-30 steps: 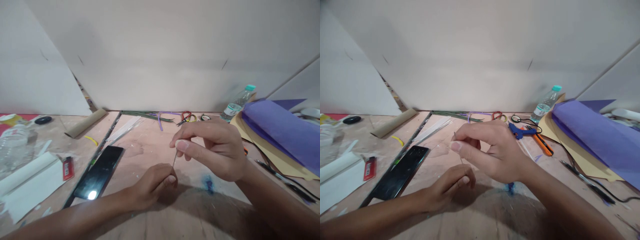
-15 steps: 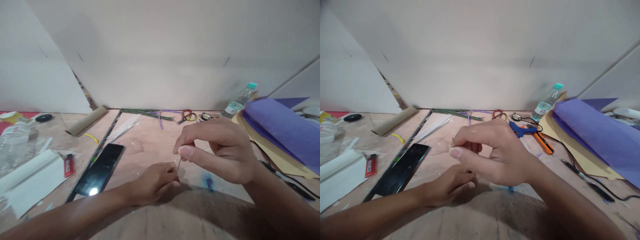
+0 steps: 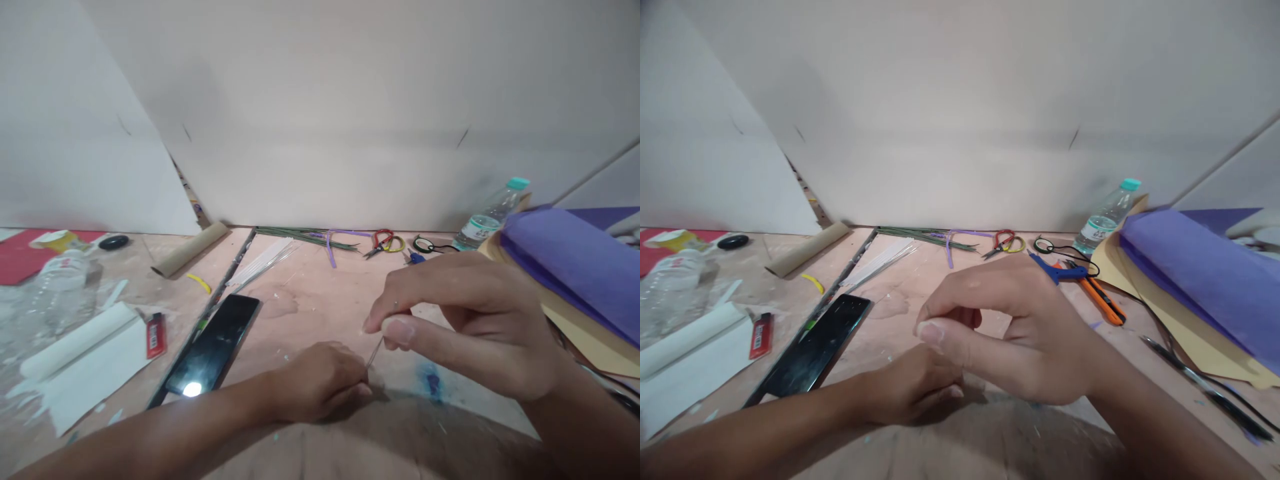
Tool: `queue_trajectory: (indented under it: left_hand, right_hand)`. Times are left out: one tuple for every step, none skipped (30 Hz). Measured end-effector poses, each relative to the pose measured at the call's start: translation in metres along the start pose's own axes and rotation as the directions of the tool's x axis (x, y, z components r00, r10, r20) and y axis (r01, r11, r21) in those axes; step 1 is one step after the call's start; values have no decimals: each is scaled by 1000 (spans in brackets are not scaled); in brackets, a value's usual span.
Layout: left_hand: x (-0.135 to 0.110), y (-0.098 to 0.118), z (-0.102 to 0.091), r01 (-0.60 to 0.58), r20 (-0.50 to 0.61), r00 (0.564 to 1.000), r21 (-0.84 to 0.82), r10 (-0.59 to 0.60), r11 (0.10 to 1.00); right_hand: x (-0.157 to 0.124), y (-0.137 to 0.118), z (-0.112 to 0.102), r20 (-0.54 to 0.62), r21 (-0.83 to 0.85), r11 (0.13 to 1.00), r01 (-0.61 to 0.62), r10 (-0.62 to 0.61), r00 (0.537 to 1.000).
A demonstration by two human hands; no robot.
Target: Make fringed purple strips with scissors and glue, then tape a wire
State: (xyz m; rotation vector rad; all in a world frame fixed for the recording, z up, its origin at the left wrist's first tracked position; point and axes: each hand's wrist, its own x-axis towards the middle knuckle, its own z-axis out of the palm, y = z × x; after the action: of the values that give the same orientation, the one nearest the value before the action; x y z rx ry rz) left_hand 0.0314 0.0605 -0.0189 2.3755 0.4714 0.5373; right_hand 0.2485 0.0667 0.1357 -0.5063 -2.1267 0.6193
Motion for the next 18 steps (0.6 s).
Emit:
queue_trajectory:
  left_hand:
    - [0, -1, 0, -16, 7, 1000, -2, 16, 1000]
    - [1, -1, 0, -29, 12, 1000, -3, 29, 1000]
    - [1, -2, 0, -40, 14, 999, -3, 40, 999]
    - [1, -2, 1, -49, 10, 999, -4, 49, 999]
    - [2, -2, 0, -57, 6, 998, -4, 57, 998]
    - [2, -2, 0, -65, 2, 998, -6, 65, 998]
    - [3, -2, 0, -72, 0, 997, -9, 72, 997]
    - [3, -2, 0, -78, -1, 997, -13, 78, 997]
    - [4, -2, -1, -82, -1, 997, -18, 82, 996]
    - [4, -2, -1, -84, -1, 996, -23, 84, 996]
    - [4, -2, -1, -85, 0, 996, -28, 85, 996]
    - [4, -2, -2, -85, -1, 996, -31, 85, 996]
    - [4, -2, -2, -83, -1, 997, -33, 83, 996]
    - [4, -1, -2, -80, -2, 997, -34, 80, 996]
    - [4, -1, -2, -77, -2, 997, -35, 77, 996]
    - [4, -1, -2, -72, 0, 997, -37, 72, 997]
    - [4, 0, -2, -67, 3, 998, -39, 68, 997]
    - [3, 0, -2, -62, 8, 998, -42, 63, 997]
  right_hand:
    - [0, 0, 1, -3, 34, 999, -12, 12, 1000]
    - [1, 0, 1, -7, 68, 997, -25, 26, 1000]
    - [1, 0, 2, -12, 99, 994, -36, 38, 999]
    - [1, 0, 3, -15, 125, 991, -45, 48, 999]
    - [1, 0, 3, -18, 147, 988, -54, 57, 998]
    - [2, 0, 4, -21, 167, 984, -60, 65, 998]
    - [2, 0, 5, -27, 186, 980, -64, 71, 997]
    - [2, 0, 5, -34, 201, 977, -70, 78, 996]
    - [2, 0, 5, -42, 212, 974, -74, 84, 996]
    - [2, 0, 6, -51, 220, 973, -76, 89, 995]
    - [2, 1, 6, -58, 225, 971, -75, 90, 994]
    - [2, 1, 6, -64, 229, 971, -71, 88, 994]
    - [3, 1, 6, -68, 231, 971, -64, 82, 994]
    - [3, 1, 6, -71, 230, 972, -57, 75, 995]
    - [3, 1, 6, -73, 225, 973, -51, 69, 995]
    - [2, 1, 5, -75, 217, 975, -45, 62, 995]
    - [2, 1, 5, -74, 204, 978, -41, 58, 996]
    - [2, 1, 5, -75, 190, 981, -38, 53, 996]
